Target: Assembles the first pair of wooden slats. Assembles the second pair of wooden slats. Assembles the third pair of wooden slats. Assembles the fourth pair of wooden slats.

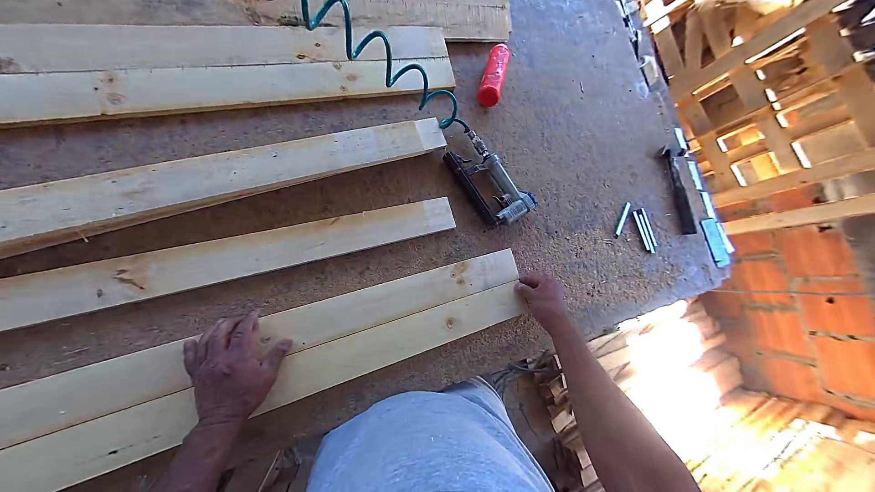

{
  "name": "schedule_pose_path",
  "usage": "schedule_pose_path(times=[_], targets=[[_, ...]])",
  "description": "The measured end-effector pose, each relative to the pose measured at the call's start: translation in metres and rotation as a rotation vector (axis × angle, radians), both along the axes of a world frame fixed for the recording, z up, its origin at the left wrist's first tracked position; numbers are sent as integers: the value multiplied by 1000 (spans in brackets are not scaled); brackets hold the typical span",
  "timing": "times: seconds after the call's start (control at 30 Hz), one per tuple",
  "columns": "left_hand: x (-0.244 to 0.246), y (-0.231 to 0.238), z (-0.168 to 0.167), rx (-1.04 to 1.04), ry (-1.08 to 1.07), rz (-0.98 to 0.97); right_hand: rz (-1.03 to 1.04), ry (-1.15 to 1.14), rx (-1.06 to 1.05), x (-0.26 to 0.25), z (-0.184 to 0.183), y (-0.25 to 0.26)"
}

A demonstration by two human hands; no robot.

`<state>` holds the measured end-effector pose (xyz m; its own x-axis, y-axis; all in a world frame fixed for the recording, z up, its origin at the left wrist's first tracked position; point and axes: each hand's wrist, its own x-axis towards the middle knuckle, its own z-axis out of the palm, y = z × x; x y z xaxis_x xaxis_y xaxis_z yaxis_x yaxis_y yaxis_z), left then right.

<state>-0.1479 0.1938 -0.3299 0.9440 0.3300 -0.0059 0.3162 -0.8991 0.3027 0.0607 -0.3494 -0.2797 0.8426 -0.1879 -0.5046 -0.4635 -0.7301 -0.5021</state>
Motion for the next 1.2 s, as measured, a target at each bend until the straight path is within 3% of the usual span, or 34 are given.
schedule_pose_path(times=[0.2, 0.37, 0.47, 0.57, 0.67, 0.73, 0.83, 0.9, 1.03, 1.1, 1.2], targets=[[-19, 10, 0, 29, 25, 7, 25, 27, 162, -14, -11, -3], [-5, -6, 9, 110, 97, 53, 221, 159, 242, 11, -2, -24], [3, -58, 27, 161, 150, 165, 490, 136, 107, 51, 20, -37], [38, -143, 28, 124, 80, 186, 628, -163, -29, 120, 42, -35], [85, -231, 20, 52, 34, 82, 946, -522, -106, 199, 42, -25], [103, -265, 11, 58, 56, 51, 1329, -625, -174, 252, 39, -16], [112, -279, 7, 110, 194, 99, 1950, -763, -294, 310, 30, -1], [112, -277, 9, 118, 212, 116, 2245, -838, -366, 332, 16, 8], [112, -274, 6, 97, 108, 155, 2578, -916, -351, 353, -6, 45], [111, -272, 6, 100, 76, 155, 2661, -748, -340, 349, -4, 65], [112, -274, 1, 71, 53, 155, 2572, -490, -305, 331, 24, 61]])
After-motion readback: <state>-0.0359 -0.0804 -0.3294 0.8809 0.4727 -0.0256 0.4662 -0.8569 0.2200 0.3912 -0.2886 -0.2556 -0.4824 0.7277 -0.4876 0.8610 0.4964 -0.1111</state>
